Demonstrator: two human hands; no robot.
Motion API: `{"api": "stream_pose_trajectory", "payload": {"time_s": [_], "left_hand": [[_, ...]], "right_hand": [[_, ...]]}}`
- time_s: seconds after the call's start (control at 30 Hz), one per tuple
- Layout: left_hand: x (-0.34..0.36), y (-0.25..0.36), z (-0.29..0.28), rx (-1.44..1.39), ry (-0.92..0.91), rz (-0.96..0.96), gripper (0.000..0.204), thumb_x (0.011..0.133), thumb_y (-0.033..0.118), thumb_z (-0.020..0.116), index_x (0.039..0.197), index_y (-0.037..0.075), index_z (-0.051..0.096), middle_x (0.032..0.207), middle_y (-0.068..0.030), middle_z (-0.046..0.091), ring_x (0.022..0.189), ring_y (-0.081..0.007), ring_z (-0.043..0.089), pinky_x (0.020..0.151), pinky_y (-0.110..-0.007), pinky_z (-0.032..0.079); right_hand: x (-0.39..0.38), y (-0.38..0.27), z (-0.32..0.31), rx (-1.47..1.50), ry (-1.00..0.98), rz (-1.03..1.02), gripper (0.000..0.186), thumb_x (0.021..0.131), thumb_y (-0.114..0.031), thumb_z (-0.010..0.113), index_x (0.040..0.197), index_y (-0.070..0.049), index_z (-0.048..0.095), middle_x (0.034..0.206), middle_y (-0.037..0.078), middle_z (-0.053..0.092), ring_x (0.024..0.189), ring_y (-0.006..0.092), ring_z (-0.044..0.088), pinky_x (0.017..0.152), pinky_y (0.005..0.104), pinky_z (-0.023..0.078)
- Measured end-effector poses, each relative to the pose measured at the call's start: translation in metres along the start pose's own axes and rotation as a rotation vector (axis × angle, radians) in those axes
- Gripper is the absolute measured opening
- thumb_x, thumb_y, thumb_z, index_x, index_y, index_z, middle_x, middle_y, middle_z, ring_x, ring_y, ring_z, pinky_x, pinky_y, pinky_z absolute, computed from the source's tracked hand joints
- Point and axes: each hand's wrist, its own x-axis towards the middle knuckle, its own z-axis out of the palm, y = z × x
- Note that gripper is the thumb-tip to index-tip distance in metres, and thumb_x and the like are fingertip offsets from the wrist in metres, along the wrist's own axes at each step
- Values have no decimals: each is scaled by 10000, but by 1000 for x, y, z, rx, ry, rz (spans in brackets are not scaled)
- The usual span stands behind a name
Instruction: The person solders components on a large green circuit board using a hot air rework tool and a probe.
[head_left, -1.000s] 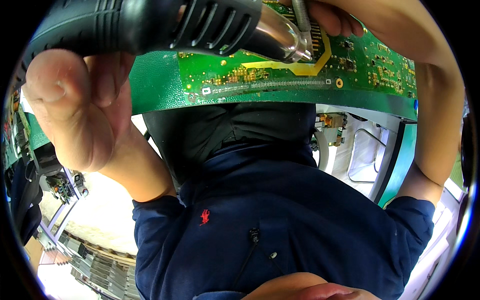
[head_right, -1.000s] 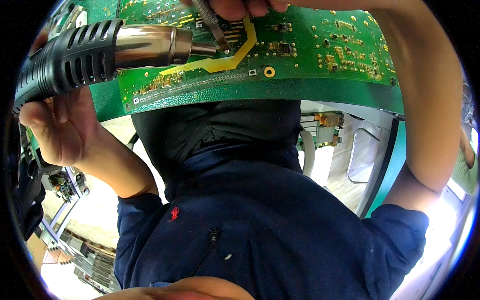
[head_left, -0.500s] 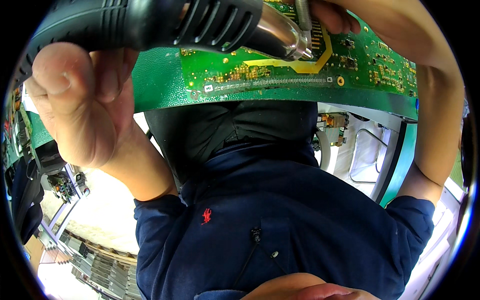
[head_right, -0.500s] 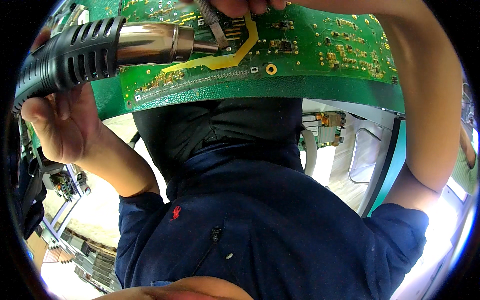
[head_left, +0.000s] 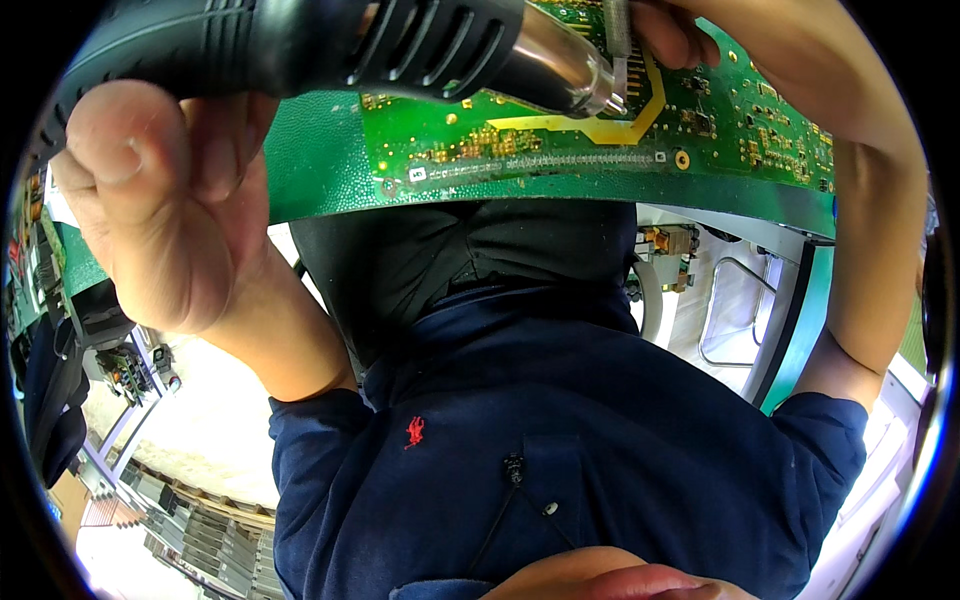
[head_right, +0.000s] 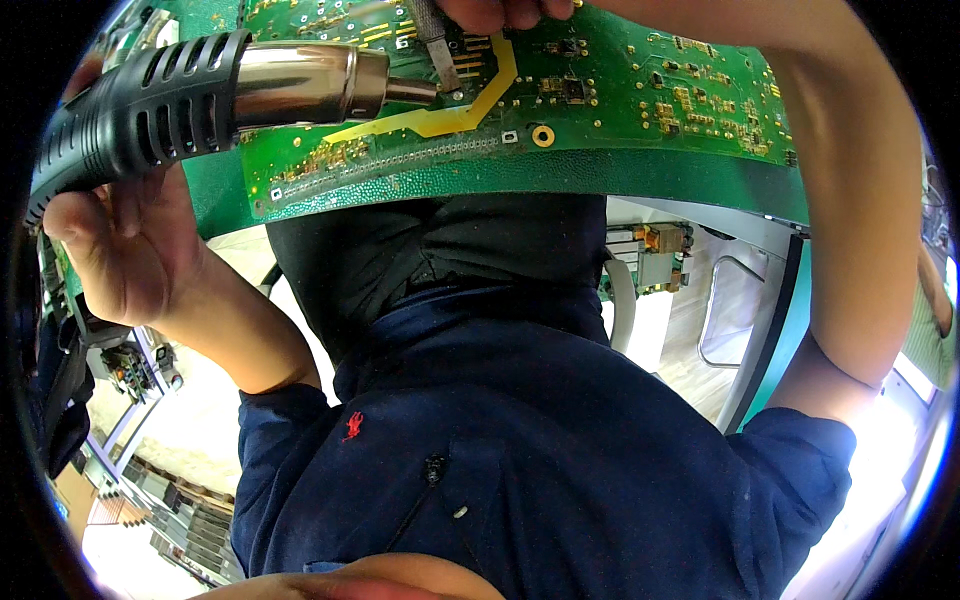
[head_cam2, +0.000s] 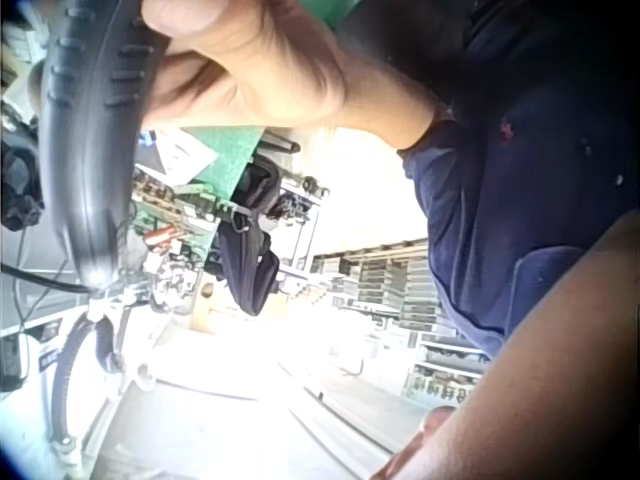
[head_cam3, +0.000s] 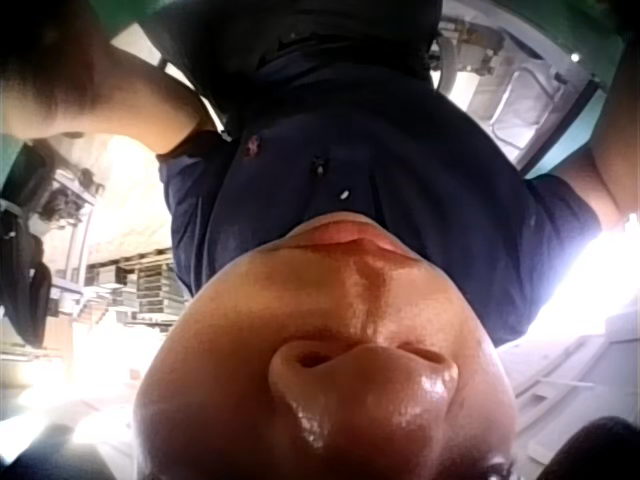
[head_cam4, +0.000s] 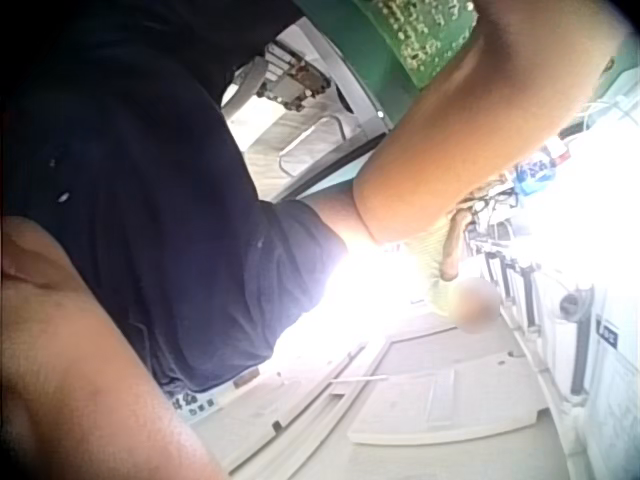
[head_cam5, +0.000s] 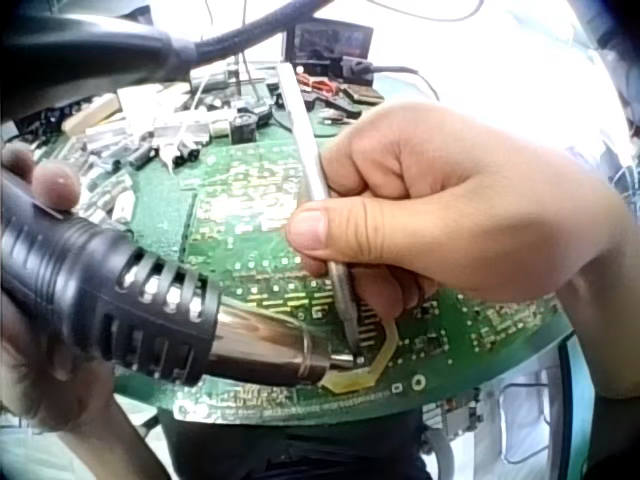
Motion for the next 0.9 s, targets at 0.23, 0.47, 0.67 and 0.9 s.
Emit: {"api": "stream_pose_trajectory", "payload": {"time_s": [0.23,0.47,0.67,0.9], "left_hand": [[6,-2,2,26,-35,-3,915,903,296,708,1426,-212,155,784,-26,607,645,-28,553,1148,-485,318],[7,-2,7,6,-18,1,940,897,264,720,1426,-217,109,792,-38,604,648,-36,556,1144,-441,336],[10,-2,12,-12,-15,19,912,900,265,716,1419,-205,133,856,-63,587,646,-35,552,1100,-407,352],[17,0,16,-20,-43,54,857,905,273,710,1408,-182,187,967,-105,558,645,-30,547,1021,-355,379]], "right_hand": [[16,-34,34,30,84,50,418,990,-265,596,660,-22,511,552,54,581,487,61,570,407,234,391],[3,-10,19,58,152,87,417,991,-265,595,663,-23,505,557,54,581,497,61,583,412,229,400],[0,-5,7,61,79,96,400,992,-260,596,681,-26,502,566,42,573,541,60,620,436,213,431],[2,-13,9,-85,82,178,396,998,-234,586,669,-33,499,545,15,562,534,57,612,439,213,424]]}}
